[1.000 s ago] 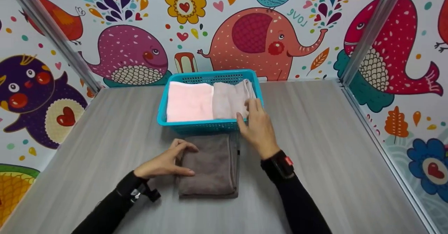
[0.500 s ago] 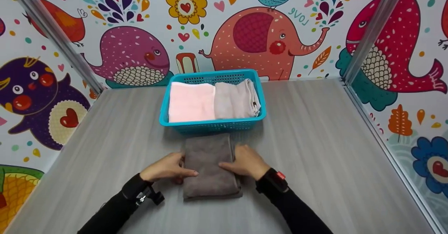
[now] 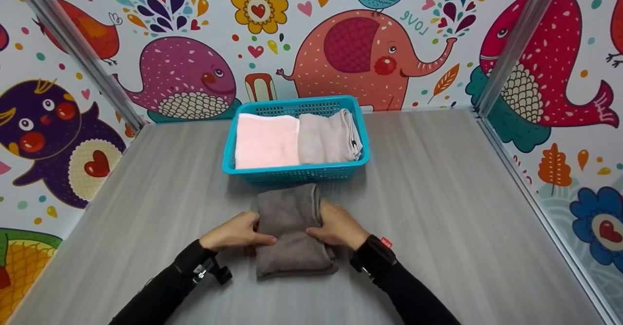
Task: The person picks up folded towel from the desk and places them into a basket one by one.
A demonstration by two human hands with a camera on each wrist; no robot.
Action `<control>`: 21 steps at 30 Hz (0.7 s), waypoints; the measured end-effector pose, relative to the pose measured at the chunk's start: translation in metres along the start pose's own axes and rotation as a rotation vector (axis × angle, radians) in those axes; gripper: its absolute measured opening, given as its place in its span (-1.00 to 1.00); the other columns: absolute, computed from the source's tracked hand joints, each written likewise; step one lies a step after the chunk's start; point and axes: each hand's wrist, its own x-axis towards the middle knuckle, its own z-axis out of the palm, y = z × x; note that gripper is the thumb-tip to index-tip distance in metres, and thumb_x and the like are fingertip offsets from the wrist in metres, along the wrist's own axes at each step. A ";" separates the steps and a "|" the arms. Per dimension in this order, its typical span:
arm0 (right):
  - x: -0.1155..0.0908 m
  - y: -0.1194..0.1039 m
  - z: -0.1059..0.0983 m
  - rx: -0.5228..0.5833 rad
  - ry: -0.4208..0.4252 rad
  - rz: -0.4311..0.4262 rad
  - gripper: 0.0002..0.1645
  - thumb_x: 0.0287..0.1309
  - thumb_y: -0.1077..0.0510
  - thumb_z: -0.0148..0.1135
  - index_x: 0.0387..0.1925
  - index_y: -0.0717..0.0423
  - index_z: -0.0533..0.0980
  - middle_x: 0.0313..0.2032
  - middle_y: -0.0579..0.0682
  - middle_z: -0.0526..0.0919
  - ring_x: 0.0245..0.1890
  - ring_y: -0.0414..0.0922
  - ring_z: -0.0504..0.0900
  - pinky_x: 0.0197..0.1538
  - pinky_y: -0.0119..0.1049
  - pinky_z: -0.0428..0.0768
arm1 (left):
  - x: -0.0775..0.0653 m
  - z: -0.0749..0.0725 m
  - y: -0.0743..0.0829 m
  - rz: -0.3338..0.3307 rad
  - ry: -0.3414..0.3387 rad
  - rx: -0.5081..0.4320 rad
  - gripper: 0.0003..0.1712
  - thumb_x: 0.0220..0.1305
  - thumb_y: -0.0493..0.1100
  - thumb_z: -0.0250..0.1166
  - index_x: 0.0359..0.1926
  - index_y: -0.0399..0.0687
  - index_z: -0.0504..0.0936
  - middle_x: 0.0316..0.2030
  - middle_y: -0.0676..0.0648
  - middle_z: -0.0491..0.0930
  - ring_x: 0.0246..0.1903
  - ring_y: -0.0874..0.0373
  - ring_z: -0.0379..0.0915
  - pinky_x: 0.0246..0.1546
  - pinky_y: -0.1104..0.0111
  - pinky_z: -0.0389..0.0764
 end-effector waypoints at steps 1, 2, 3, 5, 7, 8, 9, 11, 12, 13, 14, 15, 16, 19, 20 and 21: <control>-0.001 -0.001 -0.002 -0.003 -0.002 -0.010 -0.35 0.25 0.06 0.44 0.22 0.32 0.43 0.14 0.27 0.62 0.18 0.17 0.60 0.21 0.14 0.55 | -0.001 0.000 0.002 0.009 0.000 0.011 -0.53 0.13 0.14 0.53 -0.53 0.00 0.46 -0.61 0.09 0.44 -0.64 0.24 0.33 -0.58 0.41 0.33; -0.002 -0.002 -0.004 -0.009 -0.005 -0.017 -0.34 0.25 0.04 0.45 0.22 0.32 0.43 0.14 0.26 0.62 0.16 0.16 0.61 0.19 0.13 0.56 | -0.002 -0.001 0.005 0.018 0.001 0.023 -0.53 0.12 0.14 0.53 -0.52 -0.01 0.46 -0.60 0.09 0.42 -0.62 0.23 0.32 -0.57 0.41 0.33; -0.003 -0.003 -0.007 -0.016 -0.006 -0.020 -0.33 0.25 0.03 0.45 0.23 0.32 0.43 0.13 0.25 0.63 0.15 0.15 0.61 0.17 0.12 0.57 | -0.004 -0.001 0.008 0.026 0.003 0.034 -0.52 0.12 0.14 0.53 -0.50 -0.01 0.45 -0.57 0.10 0.39 -0.60 0.22 0.31 -0.56 0.40 0.31; -0.007 -0.007 -0.013 -0.030 -0.006 -0.018 -0.31 0.24 0.01 0.46 0.22 0.33 0.42 0.07 0.24 0.65 0.09 0.12 0.63 0.09 0.07 0.59 | -0.008 -0.004 0.016 0.044 0.005 0.055 -0.51 0.12 0.14 0.53 -0.50 0.00 0.42 -0.55 0.11 0.33 -0.57 0.22 0.26 -0.54 0.39 0.28; -0.010 -0.013 -0.020 -0.036 0.001 -0.023 -0.27 0.24 -0.01 0.46 0.25 0.34 0.40 0.06 0.23 0.65 0.06 0.09 0.64 0.05 0.03 0.60 | -0.013 -0.007 0.022 0.063 0.013 0.067 -0.49 0.13 0.14 0.52 -0.51 0.01 0.39 -0.56 0.12 0.28 -0.56 0.22 0.23 -0.54 0.39 0.24; -0.012 -0.016 -0.024 -0.040 0.006 -0.026 -0.26 0.24 -0.03 0.47 0.24 0.34 0.40 0.03 0.21 0.65 0.03 0.07 0.64 0.00 0.00 0.60 | -0.016 -0.009 0.026 0.072 0.018 0.062 -0.49 0.15 0.14 0.52 -0.53 0.01 0.38 -0.58 0.12 0.26 -0.58 0.21 0.22 -0.54 0.39 0.23; -0.014 -0.019 -0.029 -0.042 0.014 -0.029 -0.25 0.24 -0.04 0.47 0.23 0.34 0.39 0.00 0.20 0.65 -0.01 0.05 0.65 -0.04 -0.03 0.60 | -0.018 -0.011 0.029 0.083 0.024 0.056 -0.48 0.16 0.13 0.52 -0.54 0.02 0.36 -0.60 0.11 0.25 -0.59 0.22 0.22 -0.55 0.40 0.22; -0.017 -0.024 -0.037 -0.037 0.030 -0.033 -0.26 0.25 -0.06 0.47 0.21 0.33 0.39 -0.08 0.16 0.65 -0.10 -0.01 0.64 -0.13 -0.11 0.58 | -0.023 -0.016 0.034 0.108 0.038 0.038 -0.46 0.19 0.13 0.51 -0.56 0.03 0.33 -0.63 0.12 0.24 -0.62 0.23 0.22 -0.56 0.42 0.22; -0.018 -0.027 -0.042 -0.031 0.037 -0.039 -0.26 0.25 -0.07 0.46 0.21 0.33 0.39 -0.10 0.14 0.65 -0.13 -0.04 0.64 -0.16 -0.14 0.57 | -0.024 -0.018 0.036 0.123 0.046 0.026 -0.46 0.20 0.12 0.50 -0.57 0.03 0.33 -0.65 0.11 0.25 -0.64 0.24 0.23 -0.56 0.43 0.23; -0.019 -0.030 -0.045 -0.026 0.044 -0.039 -0.28 0.25 -0.07 0.46 0.19 0.32 0.39 -0.13 0.11 0.64 -0.16 -0.06 0.63 -0.18 -0.18 0.56 | -0.026 -0.020 0.038 0.137 0.054 0.011 -0.47 0.22 0.11 0.49 -0.56 0.03 0.34 -0.66 0.12 0.26 -0.65 0.25 0.24 -0.56 0.44 0.25; -0.021 -0.031 -0.049 -0.021 0.054 -0.040 -0.29 0.26 -0.08 0.45 0.19 0.30 0.39 -0.14 0.09 0.64 -0.18 -0.08 0.63 -0.19 -0.20 0.56 | -0.027 -0.021 0.041 0.151 0.066 -0.001 -0.49 0.23 0.10 0.48 -0.55 0.03 0.35 -0.66 0.13 0.28 -0.66 0.27 0.26 -0.56 0.45 0.26; -0.022 -0.033 -0.052 -0.016 0.066 -0.042 -0.28 0.27 -0.07 0.45 0.21 0.30 0.38 -0.13 0.09 0.65 -0.16 -0.08 0.64 -0.18 -0.20 0.57 | -0.028 -0.023 0.043 0.162 0.077 -0.016 -0.52 0.26 0.10 0.47 -0.53 0.02 0.37 -0.64 0.13 0.29 -0.65 0.29 0.26 -0.56 0.46 0.27; -0.023 -0.034 -0.055 -0.006 0.077 -0.043 -0.27 0.27 -0.06 0.45 0.23 0.30 0.38 -0.11 0.11 0.66 -0.14 -0.06 0.66 -0.16 -0.19 0.59 | -0.028 -0.024 0.045 0.173 0.088 -0.034 -0.56 0.28 0.09 0.45 -0.48 0.01 0.42 -0.63 0.14 0.32 -0.64 0.30 0.28 -0.54 0.46 0.28; -0.023 -0.038 -0.066 0.016 0.116 -0.043 -0.19 0.28 -0.05 0.44 0.34 0.31 0.33 0.05 0.18 0.66 0.03 0.03 0.68 0.01 -0.04 0.66 | -0.028 -0.027 0.053 0.201 0.123 -0.078 -0.68 0.37 0.08 0.38 -0.24 -0.07 0.56 -0.52 0.10 0.45 -0.55 0.31 0.35 -0.46 0.45 0.35; -0.022 -0.039 -0.070 0.027 0.130 -0.044 -0.16 0.29 -0.04 0.44 0.37 0.32 0.30 0.10 0.21 0.64 0.08 0.06 0.66 0.07 0.02 0.65 | -0.027 -0.029 0.056 0.213 0.133 -0.092 -0.67 0.41 0.07 0.35 -0.12 -0.10 0.60 -0.44 0.07 0.53 -0.48 0.30 0.41 -0.41 0.44 0.40; -0.021 -0.040 -0.076 0.035 0.144 -0.045 -0.14 0.29 -0.04 0.44 0.40 0.32 0.28 0.14 0.23 0.62 0.11 0.08 0.65 0.12 0.07 0.64 | -0.025 -0.031 0.060 0.221 0.144 -0.100 -0.63 0.43 0.06 0.33 0.02 -0.12 0.60 -0.35 0.03 0.61 -0.41 0.28 0.45 -0.35 0.42 0.44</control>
